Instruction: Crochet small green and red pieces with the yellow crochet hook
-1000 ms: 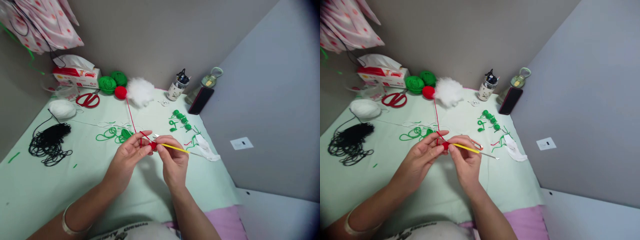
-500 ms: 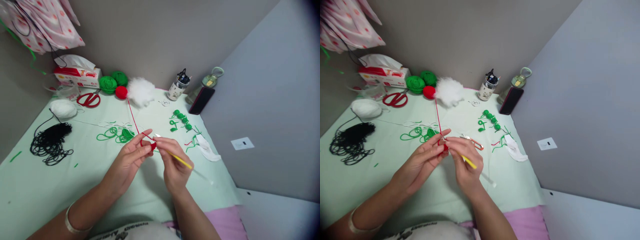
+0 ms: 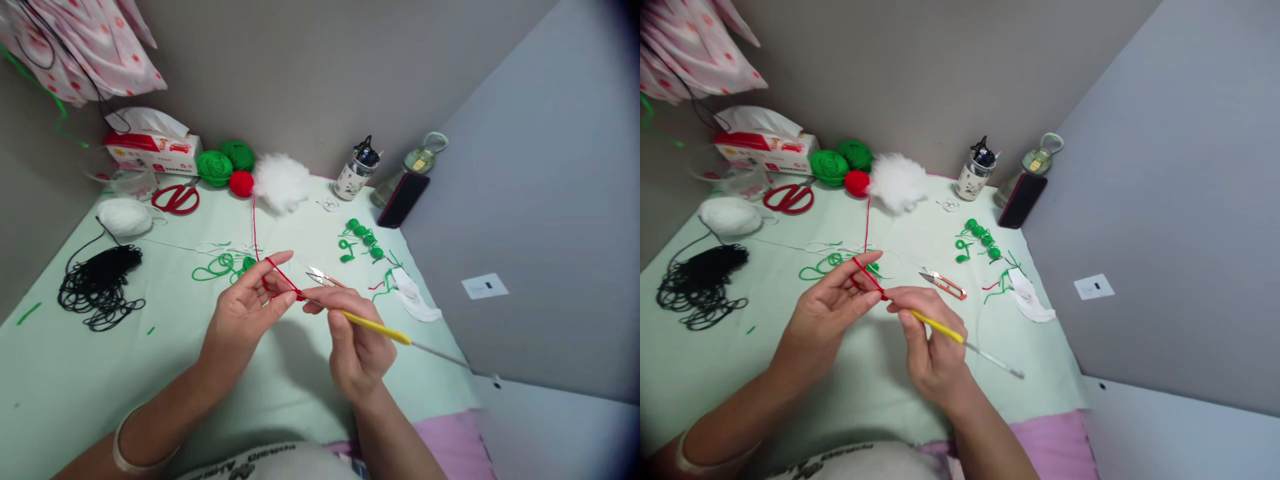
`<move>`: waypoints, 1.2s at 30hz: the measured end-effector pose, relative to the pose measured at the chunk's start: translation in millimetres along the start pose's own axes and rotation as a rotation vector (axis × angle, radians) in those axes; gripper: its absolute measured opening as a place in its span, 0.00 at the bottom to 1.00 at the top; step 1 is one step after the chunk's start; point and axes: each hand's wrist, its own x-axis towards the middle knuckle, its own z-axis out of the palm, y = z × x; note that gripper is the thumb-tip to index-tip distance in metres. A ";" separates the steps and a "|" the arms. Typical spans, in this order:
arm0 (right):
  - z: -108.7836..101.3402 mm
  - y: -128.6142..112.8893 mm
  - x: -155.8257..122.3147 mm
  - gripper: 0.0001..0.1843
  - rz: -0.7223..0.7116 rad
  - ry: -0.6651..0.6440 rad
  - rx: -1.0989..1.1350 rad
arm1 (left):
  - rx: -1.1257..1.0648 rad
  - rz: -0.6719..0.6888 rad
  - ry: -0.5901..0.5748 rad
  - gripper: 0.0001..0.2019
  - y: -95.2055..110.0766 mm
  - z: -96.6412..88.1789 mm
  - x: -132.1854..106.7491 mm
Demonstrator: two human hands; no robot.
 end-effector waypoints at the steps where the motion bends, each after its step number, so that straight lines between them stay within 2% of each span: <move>1: -0.1 -0.2 0.2 0.15 0.021 0.016 0.019 | 0.008 0.003 -0.005 0.21 0.0 -0.3 -0.3; 3: -0.7 -0.5 1.8 0.15 0.061 0.036 0.041 | 0.009 0.004 -0.013 0.21 0.7 -0.6 -0.9; 6: -2.0 -0.8 4.4 0.15 0.034 -0.002 -0.008 | -0.011 0.003 -0.001 0.20 2.1 0.8 -2.5; 9: -2.4 2.0 3.0 0.18 -0.056 -0.058 -0.139 | -0.015 0.011 0.037 0.21 2.6 4.7 -5.2; 11: -1.5 6.7 -0.9 0.21 -0.162 -0.083 -0.328 | -0.054 0.004 0.051 0.23 2.1 7.9 -6.9; 13: 0.0 12.4 -5.5 0.23 -0.281 -0.092 -0.515 | -0.159 -0.085 0.019 0.24 1.3 10.1 -7.1; 15: 1.2 16.5 -8.3 0.24 -0.330 -0.050 -0.569 | -0.310 -0.252 -0.052 0.23 0.7 10.4 -5.0; 17: 0.9 16.7 -7.3 0.23 -0.264 -0.006 -0.459 | -0.429 -0.382 -0.090 0.20 0.7 8.7 -1.2; 18: 0.2 15.5 -5.5 0.21 -0.196 0.017 -0.368 | -0.463 -0.403 -0.085 0.19 0.9 7.6 0.7; 21: -2.0 10.0 3.0 0.13 0.037 0.074 -0.049 | -0.450 -0.344 -0.033 0.18 2.1 5.6 3.6; 24: -1.4 8.4 9.9 0.10 0.150 0.084 0.102 | -0.347 -0.260 -0.037 0.19 2.7 7.6 0.8; 30: 1.0 12.6 8.8 0.10 0.132 0.040 0.015 | -0.218 -0.213 -0.095 0.16 1.2 10.8 -3.1; 33: 0.7 13.0 2.4 0.15 0.021 -0.012 -0.146 | -0.240 -0.224 -0.070 0.17 0.1 10.7 -1.5; 36: 0.9 13.8 -3.8 0.22 -0.115 -0.023 -0.331 | -0.352 -0.315 -0.065 0.18 -0.6 11.1 0.7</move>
